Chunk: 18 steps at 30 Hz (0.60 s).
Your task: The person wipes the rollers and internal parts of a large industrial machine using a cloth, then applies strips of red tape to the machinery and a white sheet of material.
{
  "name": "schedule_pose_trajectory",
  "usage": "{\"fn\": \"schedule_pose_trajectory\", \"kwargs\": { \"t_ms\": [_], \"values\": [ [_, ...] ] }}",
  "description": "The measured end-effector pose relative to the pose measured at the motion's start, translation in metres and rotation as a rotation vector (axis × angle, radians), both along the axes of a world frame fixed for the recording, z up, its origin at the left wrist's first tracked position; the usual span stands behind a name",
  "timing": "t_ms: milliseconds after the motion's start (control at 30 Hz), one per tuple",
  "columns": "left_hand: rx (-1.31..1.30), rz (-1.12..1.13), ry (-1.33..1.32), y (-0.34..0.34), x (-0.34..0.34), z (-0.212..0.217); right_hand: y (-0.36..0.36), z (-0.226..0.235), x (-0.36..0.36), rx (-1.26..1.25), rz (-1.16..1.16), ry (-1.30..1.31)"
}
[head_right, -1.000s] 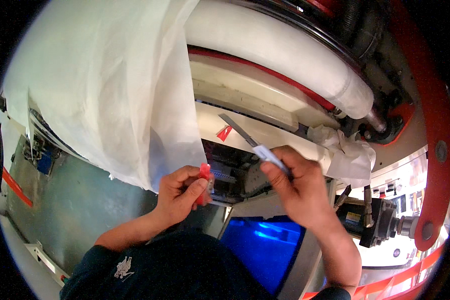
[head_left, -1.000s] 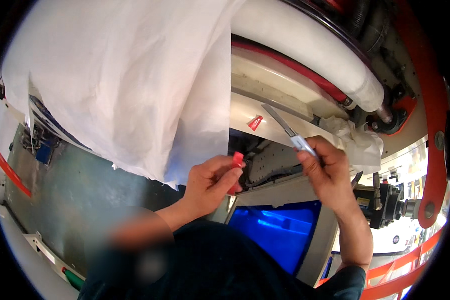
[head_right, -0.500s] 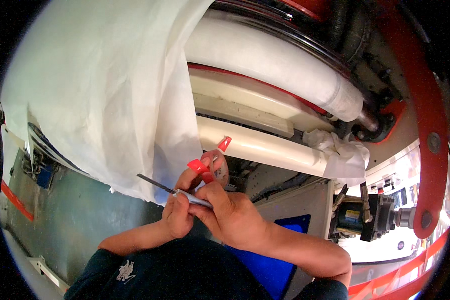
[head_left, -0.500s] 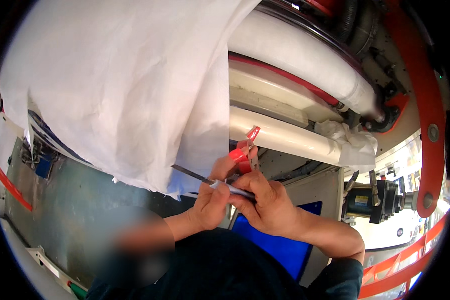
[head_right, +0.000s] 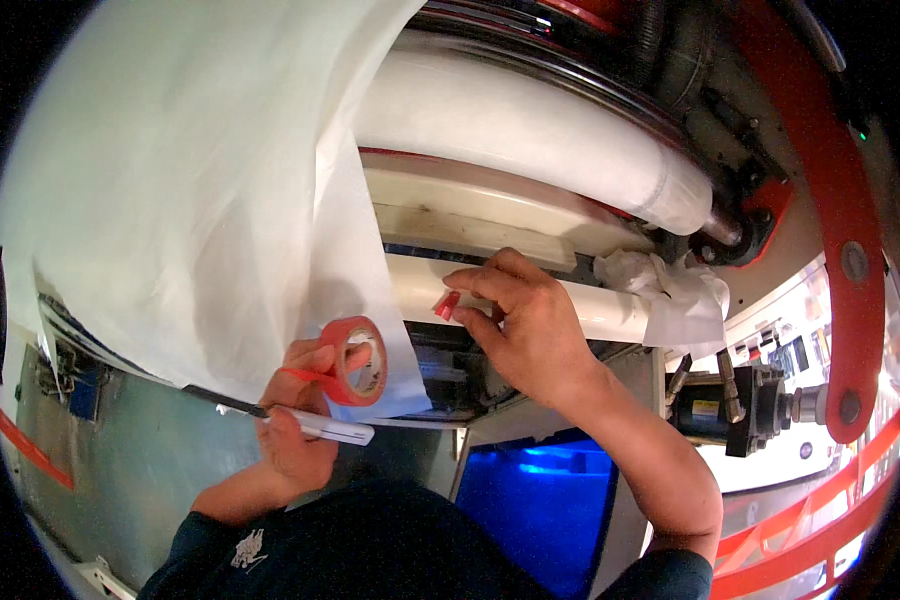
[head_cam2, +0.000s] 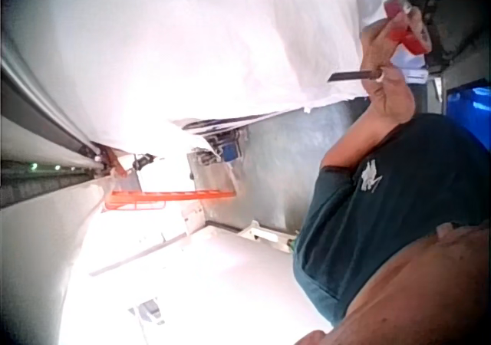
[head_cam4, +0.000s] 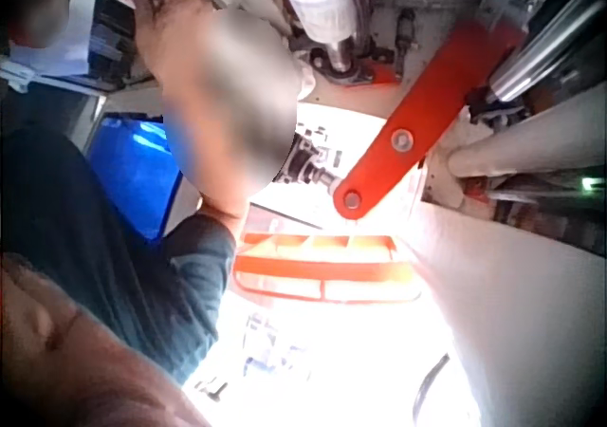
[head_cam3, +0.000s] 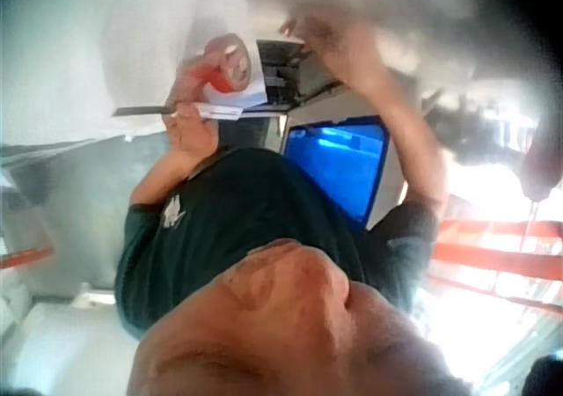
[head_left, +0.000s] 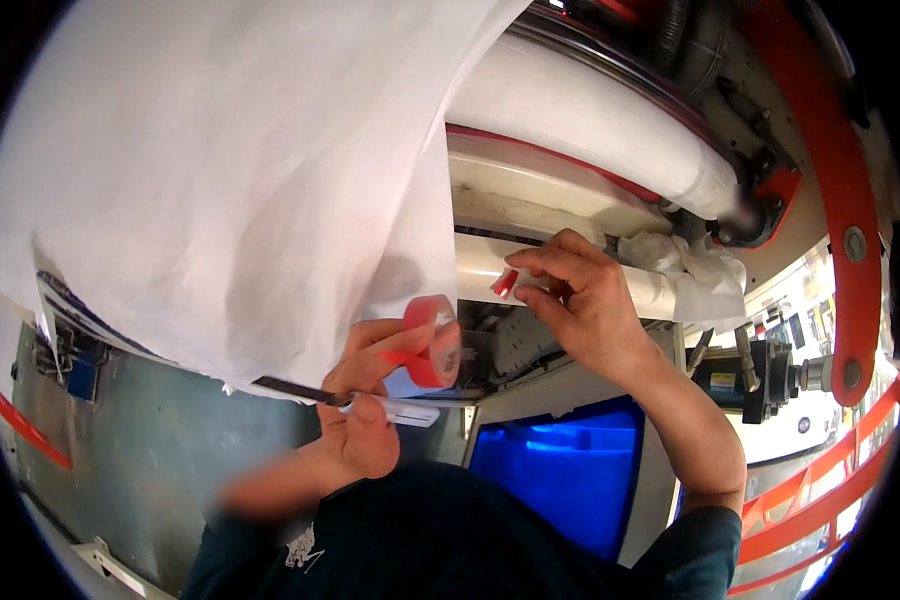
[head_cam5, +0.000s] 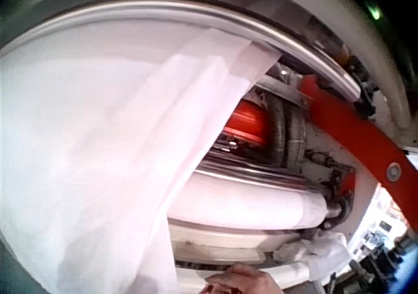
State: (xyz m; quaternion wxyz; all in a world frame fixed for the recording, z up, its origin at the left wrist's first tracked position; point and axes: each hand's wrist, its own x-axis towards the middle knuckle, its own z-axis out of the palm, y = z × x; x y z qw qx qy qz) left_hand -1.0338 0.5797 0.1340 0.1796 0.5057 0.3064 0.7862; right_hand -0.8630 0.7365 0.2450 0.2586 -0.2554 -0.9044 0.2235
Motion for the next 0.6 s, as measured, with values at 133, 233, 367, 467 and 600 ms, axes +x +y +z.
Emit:
{"fn": "schedule_pose_trajectory", "kwargs": {
  "t_ms": [133, 233, 367, 467, 600],
  "values": [
    [0.010, -0.032, 0.003, -0.003, -0.017, 0.000, -0.002, 0.001, -0.009, -0.105, -0.047, -0.009],
    [-0.011, -0.053, 0.037, -0.003, -0.028, 0.002, 0.005, -0.006, -0.008, -0.071, -0.012, 0.000],
    [-0.020, 0.010, 0.187, -0.004, -0.044, 0.014, 0.010, -0.011, -0.011, -0.016, -0.010, 0.002],
    [0.058, 0.048, 0.263, 0.006, -0.055, 0.023, 0.005, -0.003, -0.014, 0.067, 0.002, -0.063],
    [0.115, 0.051, 0.306, 0.023, -0.065, 0.034, -0.004, 0.017, 0.003, -0.094, 0.099, 0.005]
  ]
}}
